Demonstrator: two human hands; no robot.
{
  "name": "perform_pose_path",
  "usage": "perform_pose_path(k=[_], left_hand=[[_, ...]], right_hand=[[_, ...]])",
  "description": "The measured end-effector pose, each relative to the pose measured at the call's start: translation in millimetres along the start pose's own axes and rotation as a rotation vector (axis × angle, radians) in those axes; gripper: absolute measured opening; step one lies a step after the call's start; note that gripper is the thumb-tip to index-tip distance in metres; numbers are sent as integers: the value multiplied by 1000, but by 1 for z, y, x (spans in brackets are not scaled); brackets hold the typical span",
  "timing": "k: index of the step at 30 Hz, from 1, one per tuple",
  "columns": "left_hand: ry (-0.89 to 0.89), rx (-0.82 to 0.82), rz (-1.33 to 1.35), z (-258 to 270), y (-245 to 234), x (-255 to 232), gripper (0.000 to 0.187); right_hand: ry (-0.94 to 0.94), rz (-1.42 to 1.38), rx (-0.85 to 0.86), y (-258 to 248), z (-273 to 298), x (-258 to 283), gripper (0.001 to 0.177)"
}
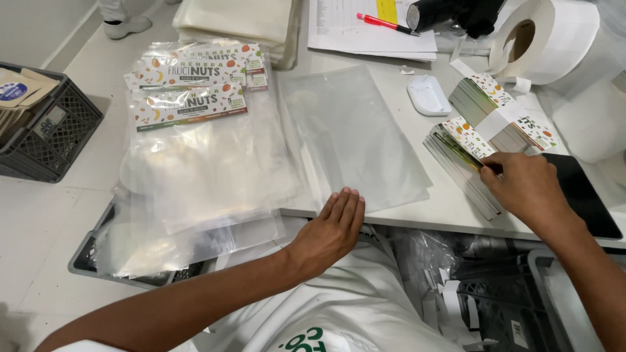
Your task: Applying adhesive labels to clear plastic bags for packaging nuts
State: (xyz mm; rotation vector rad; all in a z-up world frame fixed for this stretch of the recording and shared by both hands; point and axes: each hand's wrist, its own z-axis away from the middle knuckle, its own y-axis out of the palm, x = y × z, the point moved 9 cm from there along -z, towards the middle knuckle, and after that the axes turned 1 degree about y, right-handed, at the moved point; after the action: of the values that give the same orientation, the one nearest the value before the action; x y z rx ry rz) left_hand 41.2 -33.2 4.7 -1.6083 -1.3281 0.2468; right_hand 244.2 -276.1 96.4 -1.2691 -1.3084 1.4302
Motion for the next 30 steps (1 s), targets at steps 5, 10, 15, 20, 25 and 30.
perform_pose_path(k=[5,10,15,20,25,30], left_hand=[[4,220,417,-17,-1,29,40],[-367,254,926,-44,8,83,21],[-760,576,1119,-42,14,112,35],[-602,374,1291,-52,31,96,26],[-198,268,979,-64,-26,59,49],[-72,-36,828,-70,-71,55,41]], right_hand=[[66,66,-138,-30,21,1,29],[-343,-120,-455,-84,74,51,34],[-1156,-746,-127,-102,158,154,27],[-1094,-768,-152,-50,132,171,38],[-816,-634,-46,21,67,167,43],[-647,-1030,21,101,-36,183,55]])
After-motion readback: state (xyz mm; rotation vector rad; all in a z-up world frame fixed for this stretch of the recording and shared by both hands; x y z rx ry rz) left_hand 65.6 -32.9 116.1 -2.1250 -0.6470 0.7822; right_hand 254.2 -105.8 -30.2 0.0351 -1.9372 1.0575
